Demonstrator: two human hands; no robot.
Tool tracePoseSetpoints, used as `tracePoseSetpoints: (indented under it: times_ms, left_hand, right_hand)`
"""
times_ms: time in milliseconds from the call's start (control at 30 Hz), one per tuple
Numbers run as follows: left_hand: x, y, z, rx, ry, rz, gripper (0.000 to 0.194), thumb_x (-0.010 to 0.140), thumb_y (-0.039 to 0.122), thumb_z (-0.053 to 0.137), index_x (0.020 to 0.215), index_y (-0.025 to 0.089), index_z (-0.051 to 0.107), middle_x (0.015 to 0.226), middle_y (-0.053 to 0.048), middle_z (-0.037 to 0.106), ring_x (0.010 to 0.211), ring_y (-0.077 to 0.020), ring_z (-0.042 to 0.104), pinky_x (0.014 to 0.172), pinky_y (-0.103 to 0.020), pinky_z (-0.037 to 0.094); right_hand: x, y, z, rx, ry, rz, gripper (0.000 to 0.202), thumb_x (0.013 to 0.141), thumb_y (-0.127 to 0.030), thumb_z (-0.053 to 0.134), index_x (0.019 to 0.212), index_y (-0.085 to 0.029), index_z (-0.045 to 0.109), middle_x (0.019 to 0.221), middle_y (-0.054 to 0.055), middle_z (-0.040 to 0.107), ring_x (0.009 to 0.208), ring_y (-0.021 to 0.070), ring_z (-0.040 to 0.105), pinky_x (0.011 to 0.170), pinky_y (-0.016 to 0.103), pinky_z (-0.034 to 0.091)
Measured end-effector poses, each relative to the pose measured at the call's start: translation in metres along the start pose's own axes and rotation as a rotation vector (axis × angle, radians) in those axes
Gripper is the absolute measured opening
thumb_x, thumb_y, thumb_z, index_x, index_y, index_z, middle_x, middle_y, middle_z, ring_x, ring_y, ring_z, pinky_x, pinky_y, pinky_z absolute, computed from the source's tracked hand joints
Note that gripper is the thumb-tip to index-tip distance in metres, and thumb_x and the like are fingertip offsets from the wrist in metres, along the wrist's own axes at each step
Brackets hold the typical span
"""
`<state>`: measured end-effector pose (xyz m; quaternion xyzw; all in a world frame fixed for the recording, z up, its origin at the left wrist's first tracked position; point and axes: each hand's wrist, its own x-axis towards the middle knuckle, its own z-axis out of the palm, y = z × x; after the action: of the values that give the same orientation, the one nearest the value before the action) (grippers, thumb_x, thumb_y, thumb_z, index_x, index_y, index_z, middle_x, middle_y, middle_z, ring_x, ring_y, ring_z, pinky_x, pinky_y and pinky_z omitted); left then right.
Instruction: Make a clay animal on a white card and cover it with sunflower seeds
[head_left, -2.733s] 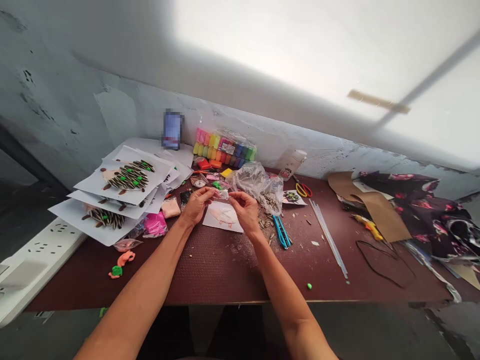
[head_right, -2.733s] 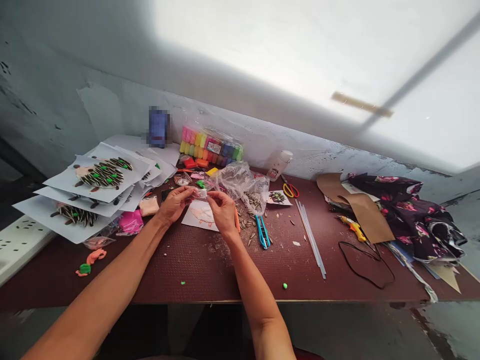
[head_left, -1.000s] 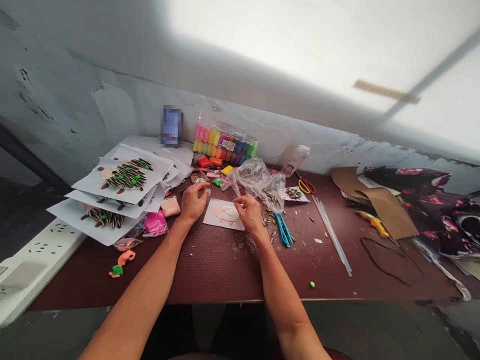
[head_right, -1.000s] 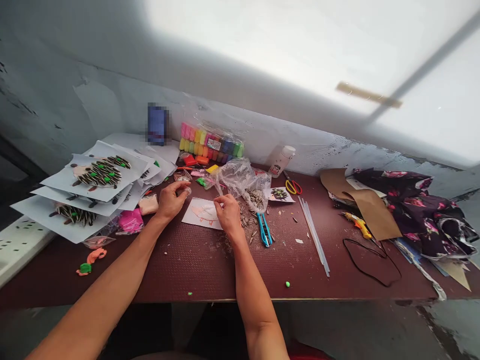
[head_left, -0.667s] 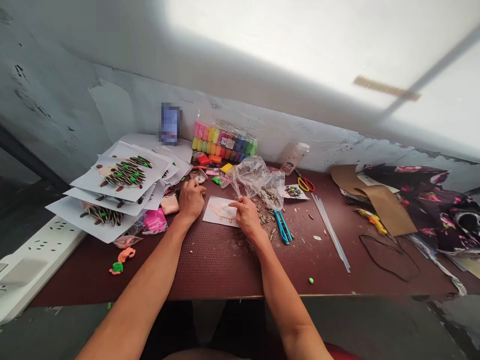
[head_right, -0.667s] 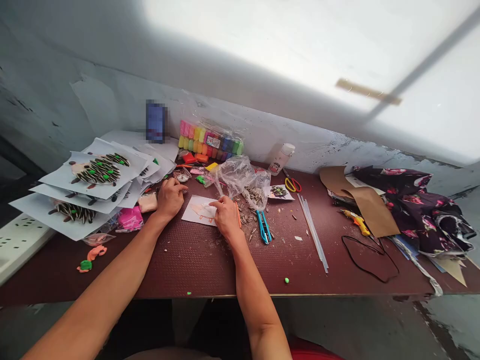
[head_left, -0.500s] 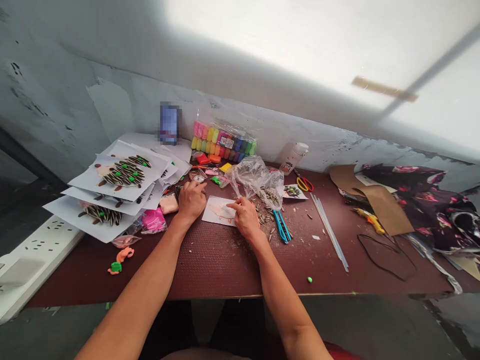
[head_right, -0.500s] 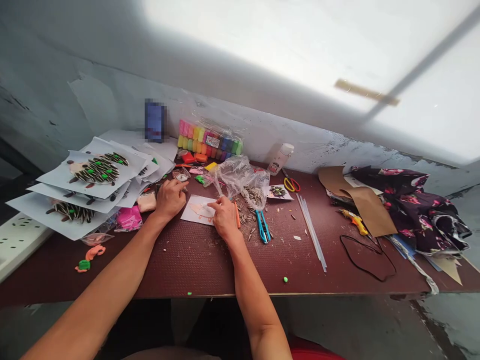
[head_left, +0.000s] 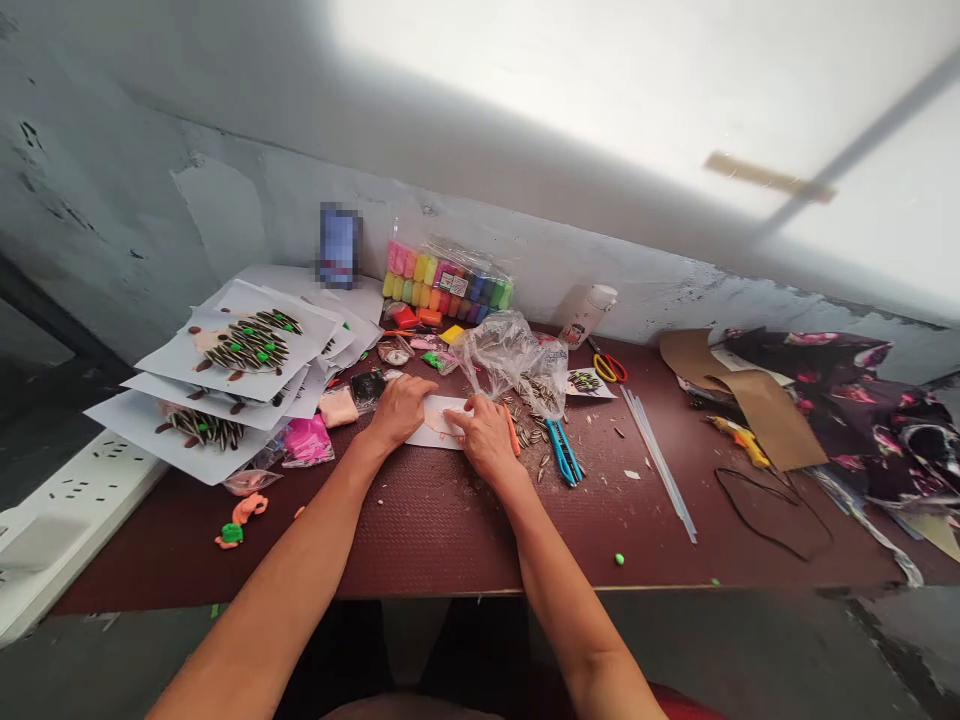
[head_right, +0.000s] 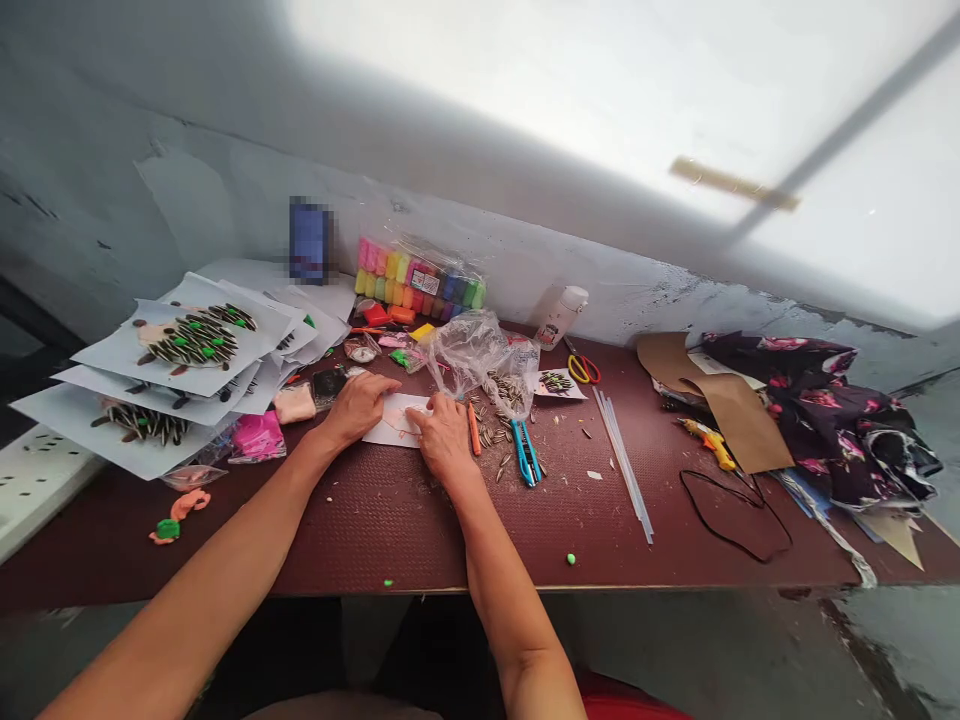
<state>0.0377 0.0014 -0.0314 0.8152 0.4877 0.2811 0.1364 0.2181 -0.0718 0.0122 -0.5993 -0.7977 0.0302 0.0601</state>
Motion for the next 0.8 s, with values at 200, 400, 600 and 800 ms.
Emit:
tracePoseSetpoints:
  times_ms: [200,400,600,800]
  left_hand:
    - [-0.002,0.005,-0.013,-0.028,-0.003,0.017,0.048,0.071,0.012,0.05,0.111,0.021,0.074,0.111,-0.008,0.076,0.107,-0.0277,0.063,0.095,-0.041,0.045]
    - [-0.003,0.006,-0.019,-0.028,-0.114,-0.022,0.054,0.067,0.01,0.051,0.115,0.021,0.072,0.105,-0.007,0.076,0.104,-0.0277,0.063,0.092,-0.039,0.045]
    - [-0.004,0.003,-0.02,-0.003,-0.165,-0.02,0.057,0.067,0.009,0.051,0.119,0.022,0.07,0.111,-0.007,0.075,0.108,-0.028,0.063,0.093,-0.04,0.044]
    - [-0.006,0.001,-0.024,0.042,-0.234,0.009,0.062,0.063,0.013,0.055,0.124,0.023,0.068,0.122,-0.008,0.071,0.117,-0.0298,0.06,0.097,-0.039,0.045]
  right_hand:
    - [-0.001,-0.007,-0.003,-0.024,-0.019,0.049,0.034,0.104,-0.026,0.046,0.122,-0.036,0.073,0.12,0.009,0.059,0.108,0.0242,0.05,0.089,0.035,0.033]
    - [0.002,0.0,0.01,0.12,0.036,0.08,0.038,0.098,-0.016,0.053,0.124,-0.035,0.073,0.114,0.007,0.061,0.104,0.0221,0.052,0.086,0.033,0.036]
    - [0.002,0.003,0.01,0.132,0.156,0.075,0.046,0.095,-0.009,0.052,0.126,-0.036,0.072,0.118,0.009,0.06,0.108,0.023,0.052,0.093,0.036,0.037]
    - [-0.002,-0.007,0.002,-0.045,0.057,-0.011,0.037,0.102,-0.022,0.048,0.123,-0.038,0.073,0.128,0.009,0.057,0.113,0.0257,0.046,0.098,0.04,0.033]
